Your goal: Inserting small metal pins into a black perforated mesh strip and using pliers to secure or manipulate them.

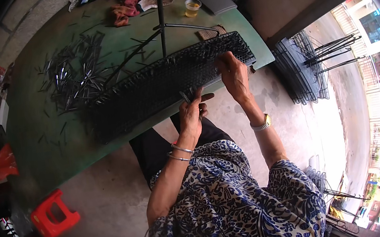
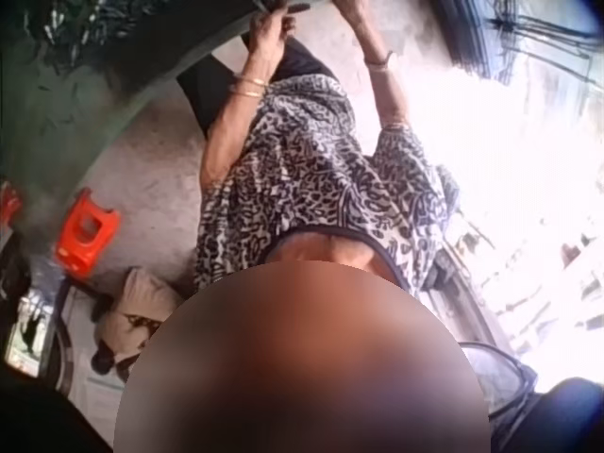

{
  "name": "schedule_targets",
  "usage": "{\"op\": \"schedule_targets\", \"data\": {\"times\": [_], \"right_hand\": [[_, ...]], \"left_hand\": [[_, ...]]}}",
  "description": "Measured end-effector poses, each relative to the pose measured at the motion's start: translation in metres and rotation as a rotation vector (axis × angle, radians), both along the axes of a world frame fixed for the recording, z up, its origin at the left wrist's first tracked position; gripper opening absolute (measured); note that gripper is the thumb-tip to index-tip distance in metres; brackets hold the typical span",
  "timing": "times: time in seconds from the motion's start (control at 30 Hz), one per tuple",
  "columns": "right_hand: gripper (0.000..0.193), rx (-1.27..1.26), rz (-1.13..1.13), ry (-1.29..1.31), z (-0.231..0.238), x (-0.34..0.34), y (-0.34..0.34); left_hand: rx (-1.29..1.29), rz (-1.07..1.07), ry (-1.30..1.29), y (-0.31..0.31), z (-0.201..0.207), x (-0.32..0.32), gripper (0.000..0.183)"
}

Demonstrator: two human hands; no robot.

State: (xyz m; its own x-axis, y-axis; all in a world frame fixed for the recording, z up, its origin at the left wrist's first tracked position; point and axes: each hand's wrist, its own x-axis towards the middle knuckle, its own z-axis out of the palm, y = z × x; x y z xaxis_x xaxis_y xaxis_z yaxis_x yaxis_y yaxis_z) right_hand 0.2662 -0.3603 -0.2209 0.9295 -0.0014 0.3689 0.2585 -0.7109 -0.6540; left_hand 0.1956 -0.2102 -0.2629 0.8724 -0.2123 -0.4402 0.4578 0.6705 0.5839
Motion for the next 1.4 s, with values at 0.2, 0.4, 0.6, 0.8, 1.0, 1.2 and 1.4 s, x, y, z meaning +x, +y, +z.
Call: {"op": "schedule_targets", "data": {"times": [0.2, 0.4, 0.6, 0.8, 1.0, 1.2, 1.4], "right_hand": [[0.004, -0.044, -0.041, -0.210, -0.025, 0.021, 0.009], [0.011, -0.302, -0.058, -0.220, -0.034, 0.025, 0.012], [0.017, -0.276, 0.069, -0.060, -0.013, 0.010, 0.010], [0.019, 0.488, 0.463, 0.735, 0.020, -0.017, 0.009], [0.023, 0.304, 0.470, 0.607, 0.018, -0.013, 0.000], [0.024, 0.401, 0.511, 0.675, 0.017, -0.011, 0.001], [0.021, 0.375, 0.475, 0.683, 0.019, -0.010, 0.007]], "left_hand": [[-0.081, 0.041, 0.064, -0.007, -0.012, 0.001, 0.016], [-0.079, -0.010, 0.015, -0.004, -0.001, 0.001, 0.016], [-0.054, 0.038, -0.012, -0.003, 0.011, 0.001, 0.014], [0.021, 0.030, -0.040, -0.003, 0.012, -0.004, 0.019], [0.082, -0.093, -0.090, 0.007, 0.023, -0.004, 0.019], [0.183, -0.182, -0.179, 0.019, 0.023, -0.002, 0.019], [0.237, -0.245, -0.204, 0.028, 0.033, 0.000, 0.020]]}}
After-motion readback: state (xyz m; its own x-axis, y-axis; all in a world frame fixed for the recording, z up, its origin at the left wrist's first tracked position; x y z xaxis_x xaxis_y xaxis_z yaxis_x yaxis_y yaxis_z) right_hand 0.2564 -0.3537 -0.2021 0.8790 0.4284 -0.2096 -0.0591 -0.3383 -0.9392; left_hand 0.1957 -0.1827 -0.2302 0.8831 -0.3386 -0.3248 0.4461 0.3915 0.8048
